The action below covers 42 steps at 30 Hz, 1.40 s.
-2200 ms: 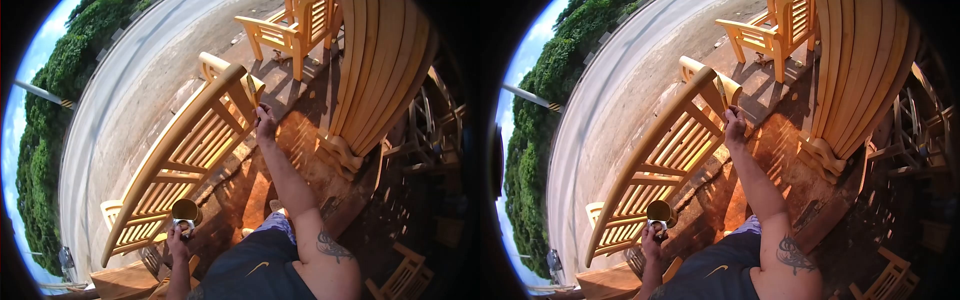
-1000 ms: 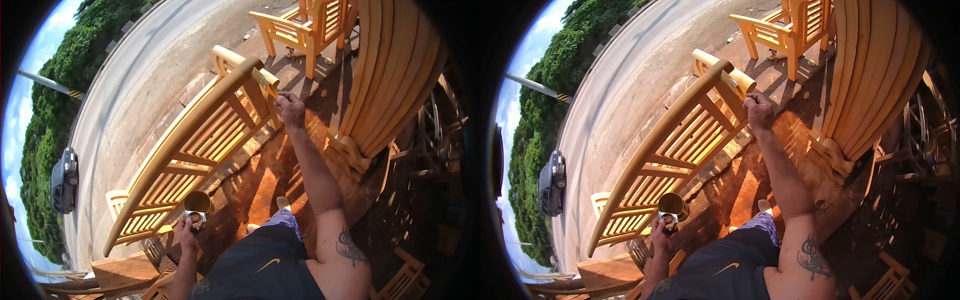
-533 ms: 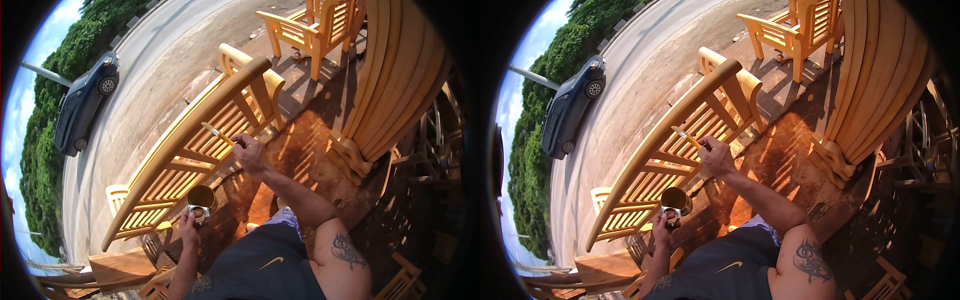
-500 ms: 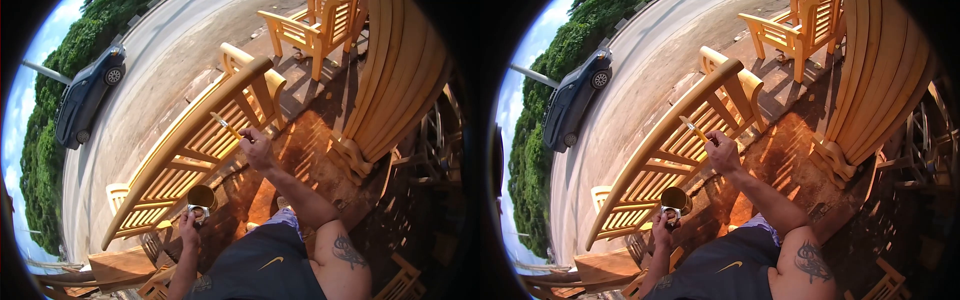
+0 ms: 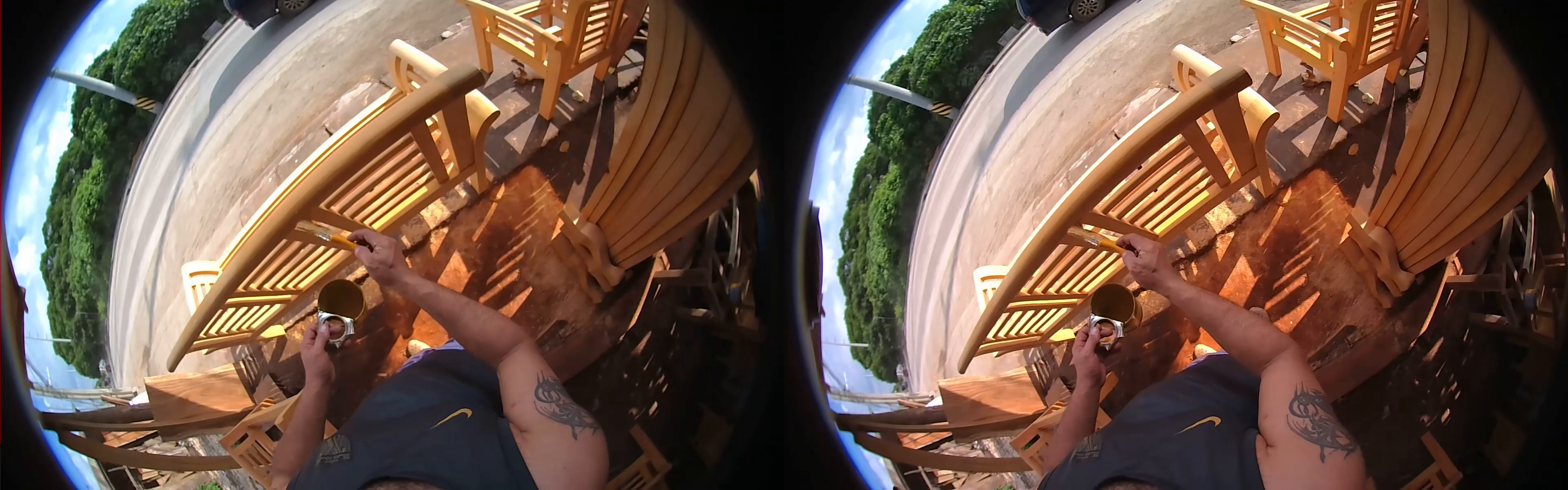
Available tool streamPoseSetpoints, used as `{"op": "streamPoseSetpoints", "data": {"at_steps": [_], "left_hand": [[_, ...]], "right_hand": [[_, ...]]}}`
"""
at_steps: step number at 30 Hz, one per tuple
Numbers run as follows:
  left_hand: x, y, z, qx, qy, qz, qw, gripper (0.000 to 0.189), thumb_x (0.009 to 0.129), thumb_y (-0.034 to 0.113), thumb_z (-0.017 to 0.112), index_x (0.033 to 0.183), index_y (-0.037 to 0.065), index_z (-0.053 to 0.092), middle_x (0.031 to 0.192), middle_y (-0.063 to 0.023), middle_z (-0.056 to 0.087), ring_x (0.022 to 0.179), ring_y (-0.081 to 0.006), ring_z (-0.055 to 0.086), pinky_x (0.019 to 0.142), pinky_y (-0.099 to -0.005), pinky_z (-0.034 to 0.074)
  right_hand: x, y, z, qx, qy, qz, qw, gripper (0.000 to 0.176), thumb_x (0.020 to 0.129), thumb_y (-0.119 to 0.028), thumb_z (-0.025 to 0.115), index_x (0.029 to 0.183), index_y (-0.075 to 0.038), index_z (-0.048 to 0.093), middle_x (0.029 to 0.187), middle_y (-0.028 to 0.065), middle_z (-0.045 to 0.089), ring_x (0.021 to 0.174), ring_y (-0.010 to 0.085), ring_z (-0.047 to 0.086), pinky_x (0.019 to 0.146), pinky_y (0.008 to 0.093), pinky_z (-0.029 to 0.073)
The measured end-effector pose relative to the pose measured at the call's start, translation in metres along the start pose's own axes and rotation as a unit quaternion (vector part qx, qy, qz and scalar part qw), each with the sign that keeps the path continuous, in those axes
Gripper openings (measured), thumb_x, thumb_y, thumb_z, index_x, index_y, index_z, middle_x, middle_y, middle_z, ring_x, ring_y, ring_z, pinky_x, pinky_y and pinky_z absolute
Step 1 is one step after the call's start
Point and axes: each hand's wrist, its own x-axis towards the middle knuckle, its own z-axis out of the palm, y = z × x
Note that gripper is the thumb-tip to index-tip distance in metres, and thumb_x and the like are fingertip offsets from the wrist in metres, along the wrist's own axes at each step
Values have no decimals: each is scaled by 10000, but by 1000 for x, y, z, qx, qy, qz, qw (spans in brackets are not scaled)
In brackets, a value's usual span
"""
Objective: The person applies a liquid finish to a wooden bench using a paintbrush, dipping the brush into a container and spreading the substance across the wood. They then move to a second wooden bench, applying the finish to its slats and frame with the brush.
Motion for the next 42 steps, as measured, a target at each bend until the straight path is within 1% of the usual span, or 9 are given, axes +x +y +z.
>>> {"op": "streamPoseSetpoints", "data": {"at_steps": [7,12,19,22,26,35,36,39,42], "left_hand": [[-9,-3,-11,-10,31,0,999,156,1030,199,549,1086,56,574,953,-103,700,813,-212,701,679,-376,632],[-10,-3,-14,0,27,-11,1000,146,1031,193,542,1068,56,577,959,-105,702,835,-209,699,691,-376,623],[-7,-5,-15,3,4,4,1000,152,1032,199,545,1085,60,578,954,-101,705,845,-206,697,685,-362,623],[-5,-5,-15,-2,9,3,1000,153,1035,196,542,1094,59,577,947,-101,705,846,-205,698,685,-358,623],[-1,-10,-16,-2,8,3,1000,154,1038,199,541,1094,60,575,949,-104,704,847,-204,700,689,-362,626],[1,-11,-11,-7,17,-8,1000,164,1037,201,539,1074,45,572,945,-114,703,825,-203,704,677,-353,631],[2,-11,-12,-4,14,-5,1000,164,1036,201,540,1066,43,572,942,-114,703,821,-203,704,674,-351,630],[4,-11,-14,-1,11,-1,1000,161,1031,198,545,1048,41,574,935,-113,704,811,-204,705,667,-351,630],[6,-17,-20,-11,10,1,1000,154,1026,197,556,1042,46,577,931,-109,706,813,-203,705,665,-359,629]], "right_hand": [[76,-14,-145,110,158,-66,979,270,877,-84,580,1067,53,714,921,62,707,842,116,630,763,225,495],[68,-6,-154,250,321,-57,912,254,911,-40,523,1159,-10,567,904,83,636,602,99,526,537,249,443],[37,-1,0,237,163,32,957,272,917,-69,534,1181,-4,513,860,51,597,642,98,542,574,267,456],[23,20,11,119,81,39,989,326,901,-135,541,1185,20,578,945,99,663,807,197,656,750,326,537],[21,-20,-46,-62,-19,73,995,292,868,-160,556,1072,-13,705,829,78,680,816,152,643,762,319,527],[69,-44,-191,169,295,-32,940,249,873,-25,529,1092,37,630,907,70,654,714,90,582,649,236,488],[67,-39,-188,199,307,-20,930,265,913,-36,508,1174,-9,543,907,77,630,561,71,488,472,207,399],[48,-47,-127,180,288,-22,940,248,920,-43,506,1164,3,518,872,38,589,648,60,524,563,246,457],[30,-24,-34,158,148,8,976,271,944,-75,499,1197,24,487,843,32,561,646,68,517,564,256,446]]}}
